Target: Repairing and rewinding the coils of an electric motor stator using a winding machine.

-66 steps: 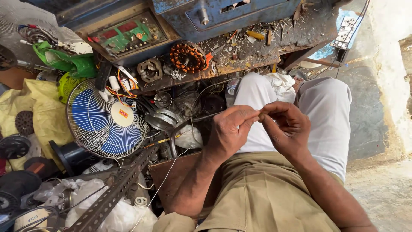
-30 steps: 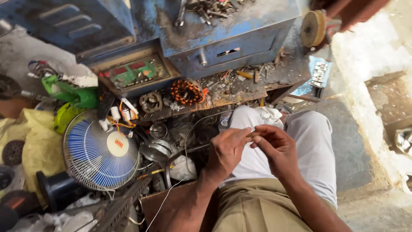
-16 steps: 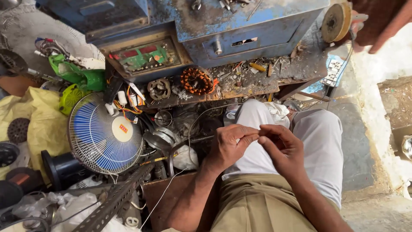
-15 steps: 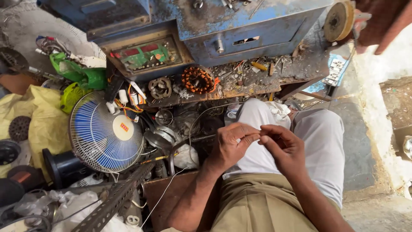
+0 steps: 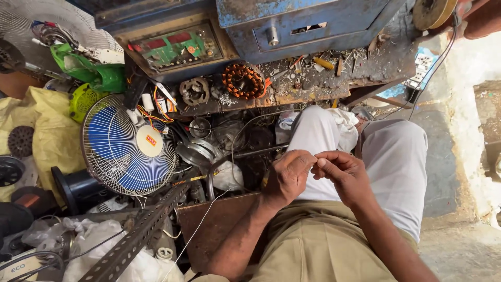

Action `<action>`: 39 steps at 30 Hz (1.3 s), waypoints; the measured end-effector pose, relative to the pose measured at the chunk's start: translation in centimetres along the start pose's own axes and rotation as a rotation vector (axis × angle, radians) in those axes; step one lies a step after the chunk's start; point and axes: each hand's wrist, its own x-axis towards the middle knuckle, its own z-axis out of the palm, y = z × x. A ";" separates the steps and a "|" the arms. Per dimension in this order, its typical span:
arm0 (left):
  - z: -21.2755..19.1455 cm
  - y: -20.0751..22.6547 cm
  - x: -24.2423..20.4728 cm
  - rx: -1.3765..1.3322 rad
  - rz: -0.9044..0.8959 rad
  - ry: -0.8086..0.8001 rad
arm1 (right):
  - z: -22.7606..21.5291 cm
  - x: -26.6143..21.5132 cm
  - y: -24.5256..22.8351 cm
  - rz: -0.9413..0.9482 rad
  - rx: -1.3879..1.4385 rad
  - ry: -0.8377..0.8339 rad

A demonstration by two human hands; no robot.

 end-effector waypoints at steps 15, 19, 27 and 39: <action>4.3 -2.6 3.1 -0.168 -0.062 -0.060 | -2.6 1.1 -0.7 -0.268 -0.235 0.188; 5.6 -3.9 3.3 -0.372 -0.225 0.010 | -2.1 1.7 -1.2 -0.307 -0.282 0.258; 7.1 -5.8 3.8 -0.197 -0.243 0.006 | -4.5 3.8 1.9 -0.270 -0.358 0.361; 6.3 -21.3 9.2 0.327 -0.352 0.057 | -8.7 6.3 0.0 -0.167 0.116 0.293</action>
